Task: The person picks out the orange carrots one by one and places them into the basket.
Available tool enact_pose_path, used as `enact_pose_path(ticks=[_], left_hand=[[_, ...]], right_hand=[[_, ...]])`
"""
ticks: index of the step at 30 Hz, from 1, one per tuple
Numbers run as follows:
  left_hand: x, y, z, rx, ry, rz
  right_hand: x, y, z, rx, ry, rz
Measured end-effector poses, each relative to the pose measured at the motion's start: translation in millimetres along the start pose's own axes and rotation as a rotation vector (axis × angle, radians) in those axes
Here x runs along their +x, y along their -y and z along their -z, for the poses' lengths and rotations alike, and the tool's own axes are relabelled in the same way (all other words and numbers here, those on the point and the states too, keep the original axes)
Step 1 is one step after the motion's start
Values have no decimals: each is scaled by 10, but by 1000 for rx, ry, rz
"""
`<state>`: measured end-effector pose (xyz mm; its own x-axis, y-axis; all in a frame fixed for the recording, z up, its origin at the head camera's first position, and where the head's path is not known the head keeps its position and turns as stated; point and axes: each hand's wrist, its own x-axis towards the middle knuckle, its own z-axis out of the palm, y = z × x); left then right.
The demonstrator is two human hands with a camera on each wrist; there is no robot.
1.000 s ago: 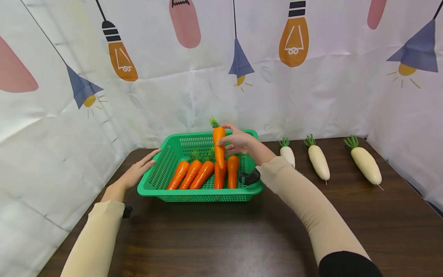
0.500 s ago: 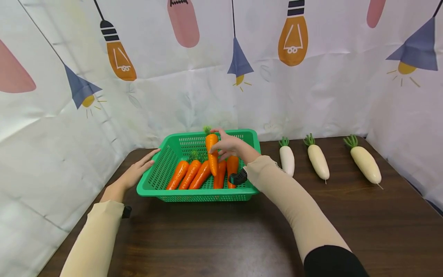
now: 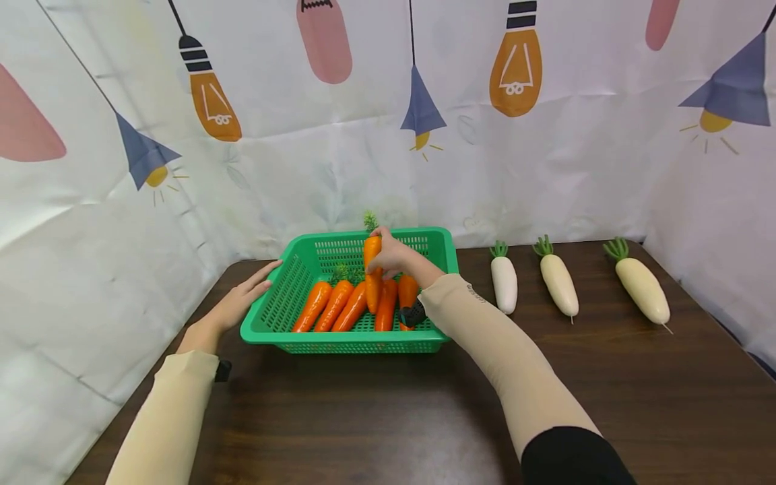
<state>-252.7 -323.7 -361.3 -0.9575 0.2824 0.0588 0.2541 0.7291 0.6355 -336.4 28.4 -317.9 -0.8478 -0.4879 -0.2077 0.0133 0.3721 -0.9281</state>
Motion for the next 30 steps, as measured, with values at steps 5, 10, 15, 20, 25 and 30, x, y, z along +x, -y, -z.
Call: enact_pose_path(ticks=[5, 10, 15, 20, 25, 30], left_hand=[[3, 6, -10, 0, 1, -1], [13, -2, -13, -3, 6, 0], [0, -12, -3, 7, 8, 7], [5, -12, -5, 5, 1, 15], [4, -9, -3, 3, -4, 22], [7, -8, -1, 5, -6, 24]], right_hand=[[14, -30, -34, -69, -63, 13], [21, -90, -53, -170, -78, 51], [23, -118, -72, -313, -56, 46], [20, -99, -67, -480, -65, 24], [14, -79, -74, -616, -43, 3], [16, -80, -73, -712, -15, 6]])
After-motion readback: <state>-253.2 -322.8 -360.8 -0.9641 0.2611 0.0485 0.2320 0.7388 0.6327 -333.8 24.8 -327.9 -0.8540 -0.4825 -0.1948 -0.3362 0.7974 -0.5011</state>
